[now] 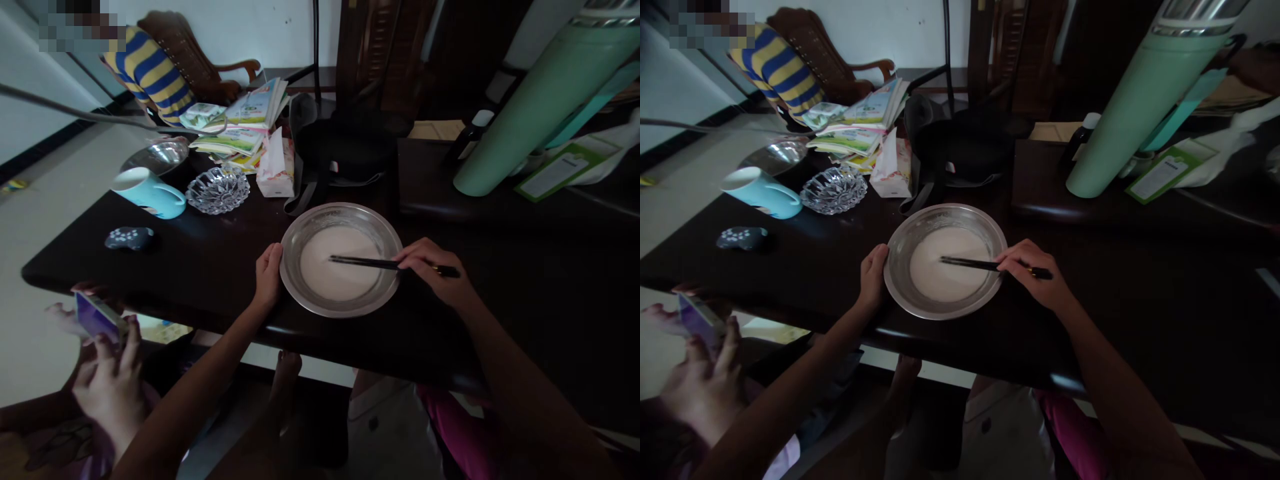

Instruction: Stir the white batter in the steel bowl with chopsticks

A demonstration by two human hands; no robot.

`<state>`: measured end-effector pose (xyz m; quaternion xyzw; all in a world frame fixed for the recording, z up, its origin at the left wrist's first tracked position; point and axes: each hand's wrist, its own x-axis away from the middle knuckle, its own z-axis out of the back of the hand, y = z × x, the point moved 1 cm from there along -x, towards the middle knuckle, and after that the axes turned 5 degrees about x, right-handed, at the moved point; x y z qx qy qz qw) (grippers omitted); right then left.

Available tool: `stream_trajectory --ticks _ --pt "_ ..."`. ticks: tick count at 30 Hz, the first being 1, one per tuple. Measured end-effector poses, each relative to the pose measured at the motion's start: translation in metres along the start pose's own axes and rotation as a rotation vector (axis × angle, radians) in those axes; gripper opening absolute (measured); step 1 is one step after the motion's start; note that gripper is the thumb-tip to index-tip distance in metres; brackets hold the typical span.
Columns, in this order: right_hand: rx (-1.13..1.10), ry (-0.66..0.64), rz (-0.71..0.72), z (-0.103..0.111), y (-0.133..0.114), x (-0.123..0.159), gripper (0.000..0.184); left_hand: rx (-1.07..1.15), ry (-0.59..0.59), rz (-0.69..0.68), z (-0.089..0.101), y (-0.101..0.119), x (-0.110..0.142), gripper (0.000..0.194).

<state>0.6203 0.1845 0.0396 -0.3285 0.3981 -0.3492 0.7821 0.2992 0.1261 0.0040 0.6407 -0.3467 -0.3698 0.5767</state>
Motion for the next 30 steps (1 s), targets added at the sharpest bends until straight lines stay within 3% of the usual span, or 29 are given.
stream_trajectory --ticks 4,6,8,10,14,19,24,28,30 --pt "-0.073 0.162 -0.045 0.0045 0.0017 0.0008 0.035 0.004 -0.007 0.002 -0.0018 0.0032 0.0014 0.044" --pt "-0.102 0.120 -0.031 0.0048 0.0013 0.0008 0.038 0.008 -0.014 0.004 -0.0025 0.0041 0.0018 0.044" --pt "-0.061 0.023 0.003 0.0033 0.0003 0.0002 0.030 0.015 -0.012 0.002 -0.0025 0.0041 0.0017 0.043" --pt "-0.006 0.012 0.013 0.0028 0.0006 -0.0002 0.023 0.016 -0.006 -0.001 -0.0020 0.0033 0.0015 0.043" --pt "-0.068 0.188 -0.038 0.0053 0.0036 0.0007 0.036 -0.004 -0.007 0.003 -0.0008 0.0016 0.0013 0.044" --pt "-0.015 0.004 0.017 0.0014 -0.0004 -0.0002 0.023 0.009 -0.009 -0.002 -0.0003 0.0017 0.0015 0.044" --pt "-0.079 0.158 -0.021 0.0038 0.0014 0.0007 0.037 0.005 -0.008 0.015 -0.0016 0.0035 0.0018 0.043" --pt "-0.025 -0.009 0.019 0.0006 0.0009 0.0002 0.024 0.016 -0.001 0.017 -0.0016 0.0022 0.0016 0.043" --pt "0.003 0.026 0.004 0.0013 0.0012 -0.0001 0.021 0.012 0.002 0.008 -0.0012 0.0013 0.0014 0.043"
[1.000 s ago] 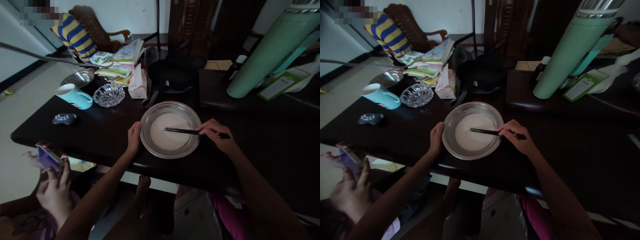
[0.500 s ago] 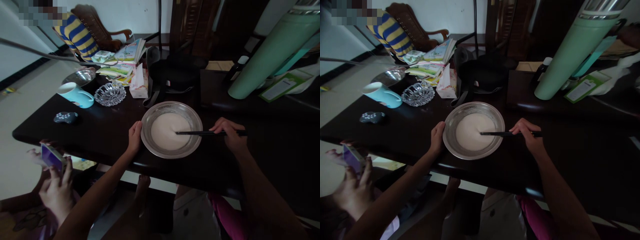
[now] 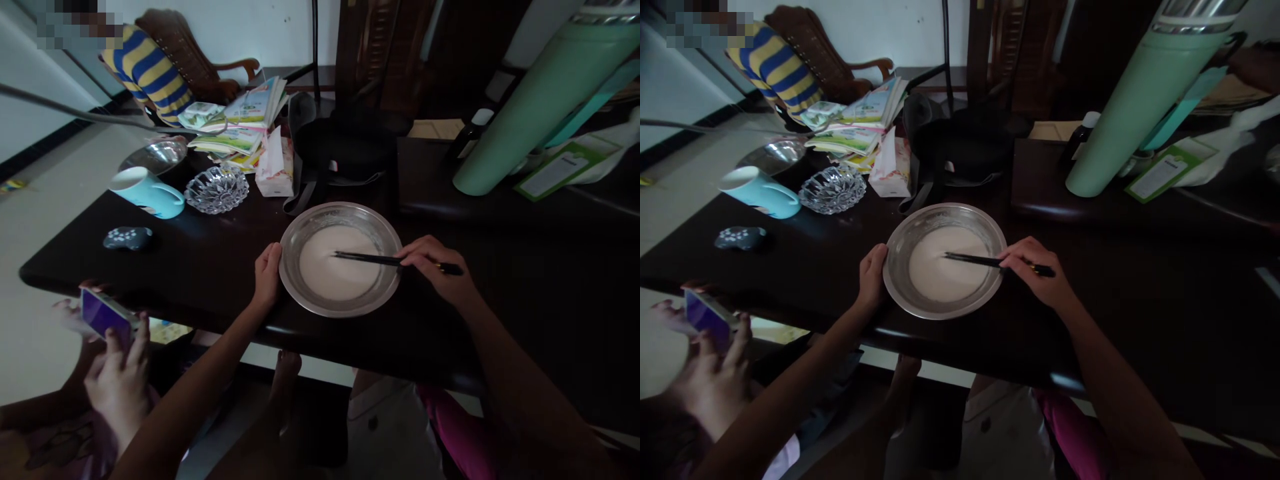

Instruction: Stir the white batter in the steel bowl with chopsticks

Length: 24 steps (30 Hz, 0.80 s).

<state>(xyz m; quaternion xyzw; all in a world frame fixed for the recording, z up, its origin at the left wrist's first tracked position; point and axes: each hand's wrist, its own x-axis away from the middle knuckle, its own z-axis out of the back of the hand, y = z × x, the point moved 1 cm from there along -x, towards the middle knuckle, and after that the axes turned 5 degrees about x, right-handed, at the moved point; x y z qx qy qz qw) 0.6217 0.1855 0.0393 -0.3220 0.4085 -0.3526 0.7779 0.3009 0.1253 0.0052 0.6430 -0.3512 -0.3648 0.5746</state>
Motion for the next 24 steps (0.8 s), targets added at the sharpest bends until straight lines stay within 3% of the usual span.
stream_trajectory --ticks 3,5,8,10,13,15,18,20,22,24 --pt "-0.061 0.146 -0.045 0.0030 0.0015 0.0004 0.035 -0.006 -0.007 0.004 0.0005 -0.0007 -0.0002 0.042" --pt "-0.090 0.114 -0.029 0.0021 0.0011 0.0004 0.038 -0.009 -0.007 0.006 0.0006 -0.0004 -0.0003 0.043" --pt "-0.024 -0.022 0.024 -0.0014 -0.0013 -0.0003 0.024 -0.021 0.006 -0.003 0.0005 0.0005 -0.0002 0.044" --pt "0.009 0.009 0.011 -0.0008 -0.0014 -0.0004 0.021 -0.021 0.007 0.000 0.0001 0.0012 0.0000 0.044" --pt "-0.049 0.139 -0.034 0.0027 0.0008 0.0003 0.035 -0.013 0.001 0.005 -0.0004 0.0019 0.0002 0.044" --pt "-0.072 0.103 -0.025 0.0022 0.0013 0.0003 0.037 -0.012 -0.001 0.000 -0.0004 0.0019 0.0001 0.044" --pt "-0.006 -0.021 0.031 -0.0015 -0.0001 -0.0008 0.023 -0.010 -0.002 -0.014 -0.0001 0.0015 -0.0002 0.044" --pt "0.029 0.019 0.028 -0.0015 -0.0005 -0.0010 0.019 -0.009 -0.004 -0.019 -0.0001 0.0011 -0.0003 0.044" --pt "-0.005 0.118 -0.005 0.0005 0.0000 -0.0004 0.027 -0.007 -0.006 -0.014 -0.0003 0.0010 -0.0003 0.044" --pt "-0.061 0.138 -0.024 0.0013 0.0001 0.0003 0.035 -0.006 -0.008 -0.006 -0.0006 0.0013 -0.0002 0.044"
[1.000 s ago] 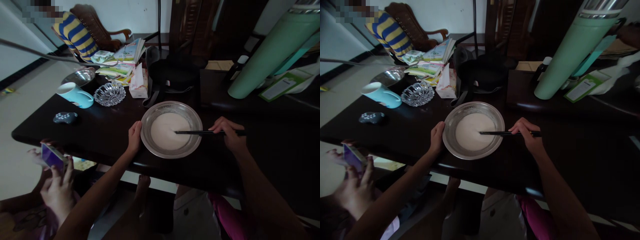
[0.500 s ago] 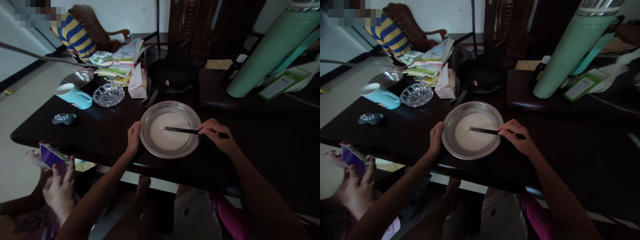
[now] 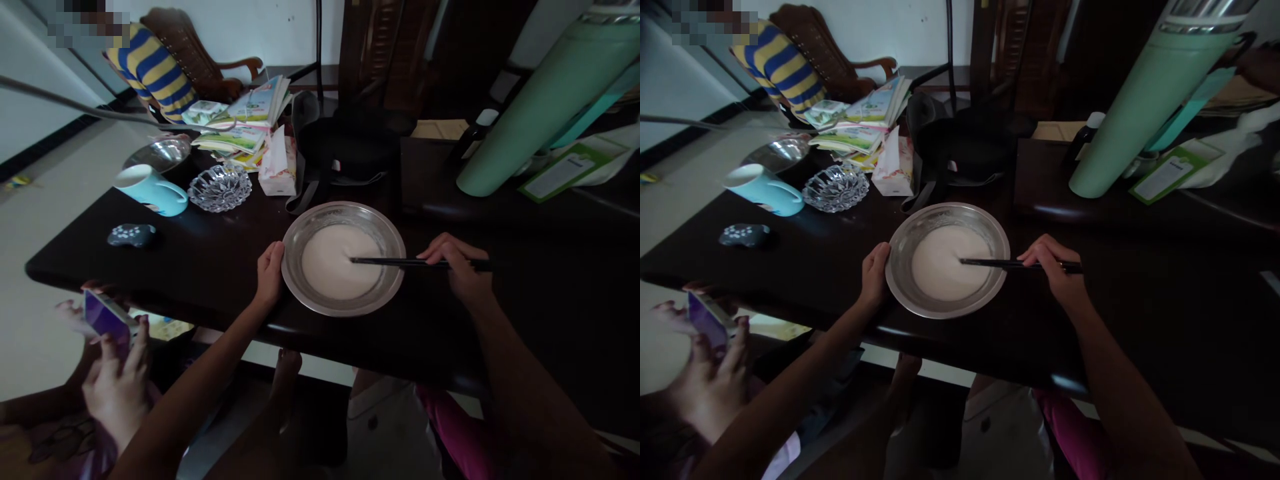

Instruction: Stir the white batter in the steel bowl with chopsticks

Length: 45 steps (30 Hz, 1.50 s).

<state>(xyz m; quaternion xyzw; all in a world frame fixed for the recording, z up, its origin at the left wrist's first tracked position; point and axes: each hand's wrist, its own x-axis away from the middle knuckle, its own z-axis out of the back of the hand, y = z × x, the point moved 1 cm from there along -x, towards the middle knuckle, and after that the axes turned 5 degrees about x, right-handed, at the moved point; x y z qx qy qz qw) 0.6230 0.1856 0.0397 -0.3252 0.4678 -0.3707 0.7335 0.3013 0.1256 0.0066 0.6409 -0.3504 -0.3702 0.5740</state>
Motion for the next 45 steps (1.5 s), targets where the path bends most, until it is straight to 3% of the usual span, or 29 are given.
stream_trajectory --ticks 4,6,8,10,15,20,25,29,31,35,40,45 --pt "0.059 -0.144 0.053 -0.0039 -0.0012 0.0000 0.022 -0.001 0.002 -0.001 0.0000 0.0010 0.0003 0.044" --pt "0.085 -0.094 0.043 -0.0032 -0.0003 -0.0001 0.021 0.001 0.002 -0.002 0.0004 0.0006 0.0001 0.044" --pt "0.037 0.009 0.001 -0.0005 0.0014 0.0001 0.030 0.001 -0.002 -0.006 0.0009 -0.0005 -0.0003 0.045" --pt "-0.031 0.034 -0.019 0.0008 0.0019 0.0004 0.038 0.003 -0.005 -0.012 0.0015 -0.0018 -0.0008 0.045" --pt "0.056 -0.153 0.049 -0.0032 -0.0017 -0.0005 0.021 0.014 -0.004 -0.008 0.0021 -0.0033 -0.0008 0.044" --pt "-0.016 0.014 -0.027 0.0022 0.0021 0.0005 0.037 0.021 -0.005 0.000 0.0009 -0.0014 -0.0001 0.042" --pt "0.070 -0.168 0.057 -0.0014 0.0011 0.0012 0.019 0.025 0.005 -0.002 0.0014 -0.0022 -0.0007 0.042" --pt "0.018 0.006 0.015 0.0007 0.0021 0.0006 0.032 0.026 0.000 0.001 0.0017 -0.0027 -0.0006 0.043" --pt "-0.019 -0.012 0.006 -0.0005 0.0018 0.0006 0.035 0.022 -0.003 0.002 0.0015 -0.0022 -0.0003 0.043" --pt "0.082 -0.152 0.070 -0.0050 -0.0009 0.0006 0.018 0.009 0.000 -0.005 0.0015 -0.0022 -0.0003 0.043" --pt "0.003 0.007 0.017 -0.0005 0.0014 0.0012 0.034 0.007 -0.016 -0.014 0.0020 -0.0030 -0.0008 0.042" --pt "0.094 -0.158 0.085 -0.0057 0.0001 0.0007 0.016 -0.011 -0.007 -0.030 0.0017 -0.0004 -0.0002 0.045"
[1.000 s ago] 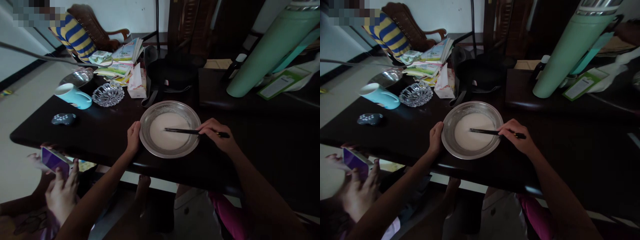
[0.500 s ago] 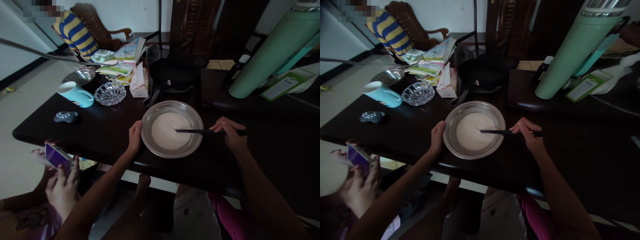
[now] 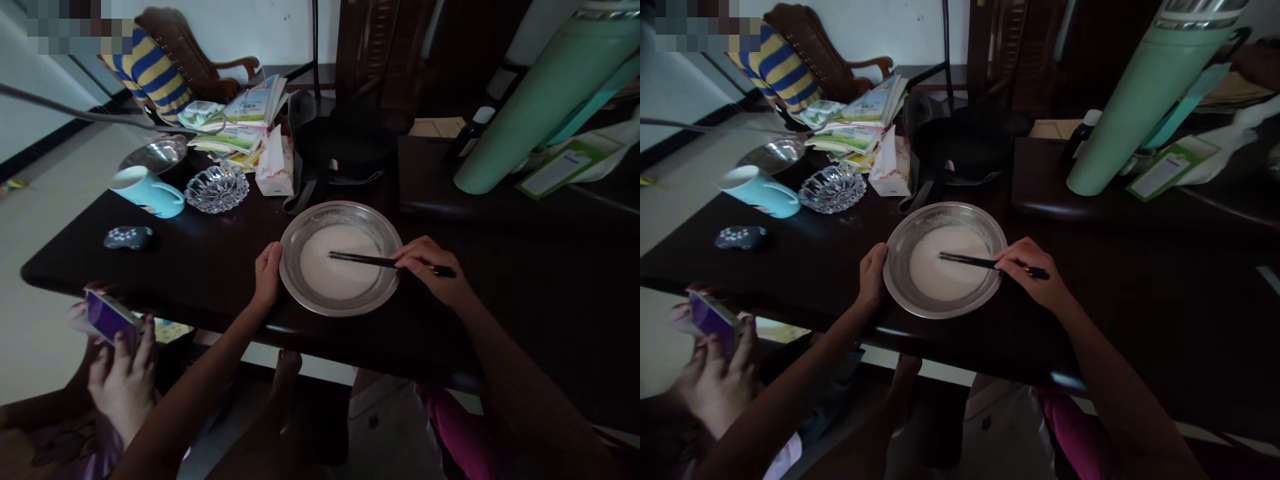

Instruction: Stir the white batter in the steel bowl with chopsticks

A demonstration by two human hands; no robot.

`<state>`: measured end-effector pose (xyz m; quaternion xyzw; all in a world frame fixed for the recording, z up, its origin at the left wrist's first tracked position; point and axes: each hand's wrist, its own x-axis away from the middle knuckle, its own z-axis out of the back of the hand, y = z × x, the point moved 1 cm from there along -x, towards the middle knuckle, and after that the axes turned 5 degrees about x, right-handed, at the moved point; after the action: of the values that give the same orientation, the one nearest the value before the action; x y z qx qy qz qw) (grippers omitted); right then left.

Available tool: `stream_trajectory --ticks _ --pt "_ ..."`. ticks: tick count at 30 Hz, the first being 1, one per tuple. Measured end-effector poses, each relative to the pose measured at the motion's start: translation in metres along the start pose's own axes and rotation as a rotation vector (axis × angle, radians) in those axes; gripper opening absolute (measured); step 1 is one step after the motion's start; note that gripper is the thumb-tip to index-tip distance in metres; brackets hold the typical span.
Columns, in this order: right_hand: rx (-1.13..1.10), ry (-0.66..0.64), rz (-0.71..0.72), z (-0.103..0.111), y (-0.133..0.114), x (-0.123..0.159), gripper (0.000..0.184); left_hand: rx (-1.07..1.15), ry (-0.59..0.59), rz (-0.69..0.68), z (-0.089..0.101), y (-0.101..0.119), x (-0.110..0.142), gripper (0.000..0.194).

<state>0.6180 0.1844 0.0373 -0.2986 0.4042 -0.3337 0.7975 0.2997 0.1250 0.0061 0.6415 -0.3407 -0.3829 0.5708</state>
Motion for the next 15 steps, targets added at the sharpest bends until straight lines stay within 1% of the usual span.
stream_trajectory --ticks 1,4,5,6,9,10,11,14,15 --pt "0.014 0.045 0.002 0.0001 0.0001 -0.0001 0.017 0.001 0.000 0.003 0.0000 0.0000 0.0001 0.045" --pt "-0.030 0.259 -0.020 0.0026 0.0010 0.0007 0.034 0.011 -0.003 0.017 0.0001 -0.0014 0.0000 0.044" --pt "-0.048 0.275 -0.023 0.0028 0.0008 0.0010 0.037 0.010 -0.004 0.019 0.0001 -0.0018 -0.0001 0.044" --pt "-0.055 0.246 -0.021 0.0023 0.0002 0.0009 0.037 0.008 -0.003 0.020 0.0000 -0.0020 -0.0001 0.044" --pt "-0.015 0.069 -0.009 -0.0008 -0.0022 -0.0001 0.025 0.002 0.008 0.012 -0.0006 -0.0008 0.0000 0.046" --pt "-0.003 0.055 -0.007 -0.0010 -0.0024 -0.0003 0.022 0.001 0.008 0.010 -0.0009 0.0000 0.0002 0.046" --pt "-0.002 0.081 -0.011 -0.0005 -0.0022 -0.0003 0.023 0.002 0.007 0.009 -0.0013 0.0007 0.0003 0.046" --pt "-0.077 0.219 -0.023 0.0024 -0.0004 0.0009 0.034 -0.001 -0.001 0.007 -0.0018 0.0018 0.0006 0.045" --pt "-0.110 0.223 -0.022 0.0025 -0.0003 0.0014 0.036 -0.003 -0.002 0.007 -0.0017 0.0016 0.0006 0.045"
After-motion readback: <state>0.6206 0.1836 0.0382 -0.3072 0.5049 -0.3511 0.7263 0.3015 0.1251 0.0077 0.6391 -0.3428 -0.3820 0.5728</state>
